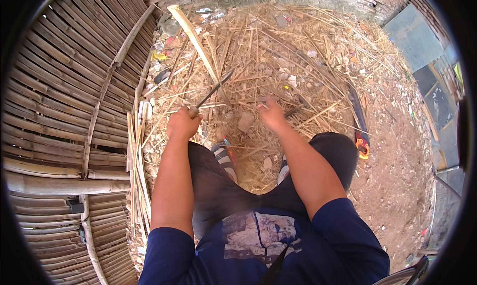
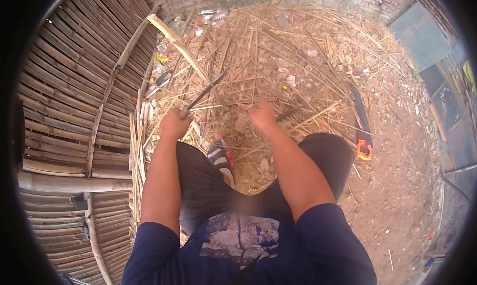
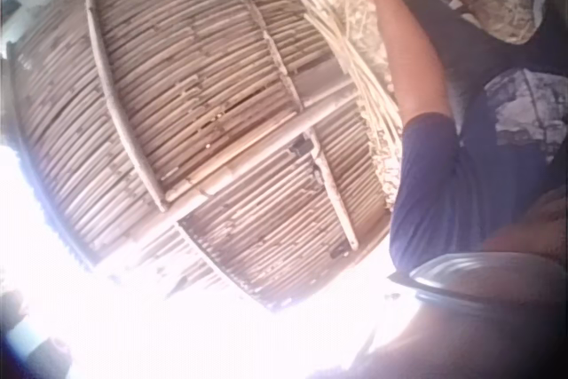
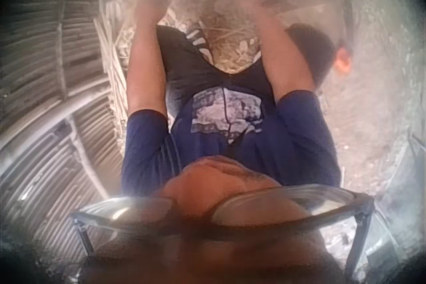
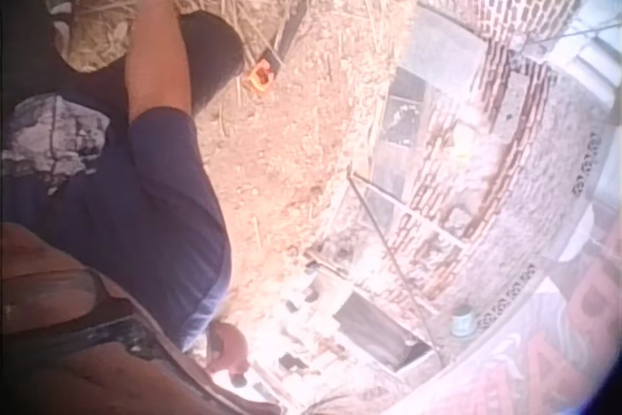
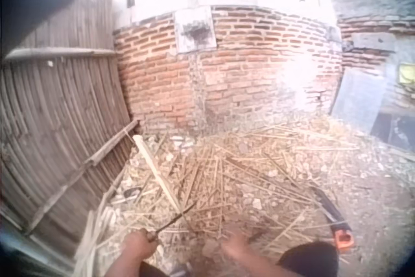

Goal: The person uses a hammer and a knife to split a bamboo stick into thin strips and then shaves the surface of a strip.

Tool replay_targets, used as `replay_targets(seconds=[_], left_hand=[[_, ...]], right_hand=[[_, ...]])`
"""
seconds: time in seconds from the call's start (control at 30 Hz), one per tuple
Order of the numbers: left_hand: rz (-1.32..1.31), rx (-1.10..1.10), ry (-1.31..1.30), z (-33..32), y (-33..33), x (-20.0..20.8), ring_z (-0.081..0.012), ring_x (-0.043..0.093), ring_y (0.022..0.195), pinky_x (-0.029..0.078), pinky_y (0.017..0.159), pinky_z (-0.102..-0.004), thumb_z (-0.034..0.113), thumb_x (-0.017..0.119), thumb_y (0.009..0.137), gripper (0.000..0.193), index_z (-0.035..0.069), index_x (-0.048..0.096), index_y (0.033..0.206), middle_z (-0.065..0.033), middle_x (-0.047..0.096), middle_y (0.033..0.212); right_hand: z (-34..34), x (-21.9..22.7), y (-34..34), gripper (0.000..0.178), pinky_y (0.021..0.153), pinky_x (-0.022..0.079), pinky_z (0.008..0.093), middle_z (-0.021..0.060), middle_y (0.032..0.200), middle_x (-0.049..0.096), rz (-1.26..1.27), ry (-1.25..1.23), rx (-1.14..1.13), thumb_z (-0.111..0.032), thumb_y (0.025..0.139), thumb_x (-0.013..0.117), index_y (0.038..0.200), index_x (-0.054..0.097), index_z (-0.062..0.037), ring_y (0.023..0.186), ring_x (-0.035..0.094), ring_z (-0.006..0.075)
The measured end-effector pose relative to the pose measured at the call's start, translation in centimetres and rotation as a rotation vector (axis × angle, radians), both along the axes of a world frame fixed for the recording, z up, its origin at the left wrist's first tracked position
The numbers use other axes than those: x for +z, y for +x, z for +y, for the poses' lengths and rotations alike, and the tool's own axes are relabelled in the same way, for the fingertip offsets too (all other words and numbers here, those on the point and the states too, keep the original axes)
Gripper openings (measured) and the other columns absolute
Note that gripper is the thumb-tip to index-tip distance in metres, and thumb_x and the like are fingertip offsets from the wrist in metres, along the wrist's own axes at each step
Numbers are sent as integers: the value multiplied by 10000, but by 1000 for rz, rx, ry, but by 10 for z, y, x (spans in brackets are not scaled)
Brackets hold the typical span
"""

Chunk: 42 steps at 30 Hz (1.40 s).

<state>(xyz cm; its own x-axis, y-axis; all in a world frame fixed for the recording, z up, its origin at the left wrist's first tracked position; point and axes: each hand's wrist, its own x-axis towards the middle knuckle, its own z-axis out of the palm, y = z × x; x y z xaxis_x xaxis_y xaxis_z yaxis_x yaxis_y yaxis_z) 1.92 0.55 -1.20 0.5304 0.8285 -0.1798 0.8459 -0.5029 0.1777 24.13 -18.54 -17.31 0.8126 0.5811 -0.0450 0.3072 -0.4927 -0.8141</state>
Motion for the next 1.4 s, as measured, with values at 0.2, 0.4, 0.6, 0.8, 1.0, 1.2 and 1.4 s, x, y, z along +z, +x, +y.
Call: replay_targets(seconds=[0.2,0.4,0.6,0.8,1.0,1.2,1.4], left_hand=[[-248,-88,-245,28,-5,-20,-317,690,918,546,748,-423,426,670,934,509,7,592,1213,-198,704,1007],[-578,141,-948,-24,43,18,-208,631,757,492,572,-378,209,526,1021,255,-9,540,1153,-145,644,922],[-1025,284,-1052,-54,50,-22,-274,641,1022,494,923,-404,414,383,1074,509,-18,601,1232,-170,663,1143],[-534,-241,-364,-30,50,-9,-342,584,1173,468,982,-457,579,476,1015,724,-88,622,1257,-324,607,1206],[-1189,-165,205,-20,75,124,-272,581,1026,484,945,-421,425,646,983,645,-28,505,1420,-222,541,1280],[-1447,-215,127,17,69,163,-212,602,1090,524,903,-331,329,605,1035,546,-1,473,1449,-157,551,1329],[-1749,-275,69,16,43,120,-161,647,1059,518,911,-321,214,488,1092,326,1,521,1336,-115,653,1196]], right_hand=[[34,101,-100,549,999,481,426,198,1242,675,408,235,499,-457,1039,517,1341,574,-2,1150,646,322],[53,129,-116,609,1002,485,404,208,1284,632,757,466,301,-489,1072,427,1435,485,-3,1216,604,281],[58,128,-113,526,747,567,375,179,1158,648,724,417,144,-415,1057,478,1378,472,1,974,678,252],[36,127,-98,463,689,562,386,187,1065,669,828,314,141,-340,1002,552,1338,498,-25,906,694,266],[35,93,-79,491,875,524,479,251,1048,697,328,97,82,-359,937,627,1271,563,-6,1001,687,402],[13,138,-87,480,905,508,491,273,1085,687,123,-97,283,-380,937,635,1227,592,0,1064,655,442],[11,106,-83,454,886,502,493,273,1048,676,105,-66,416,-376,941,635,1184,608,7,1040,643,450]])
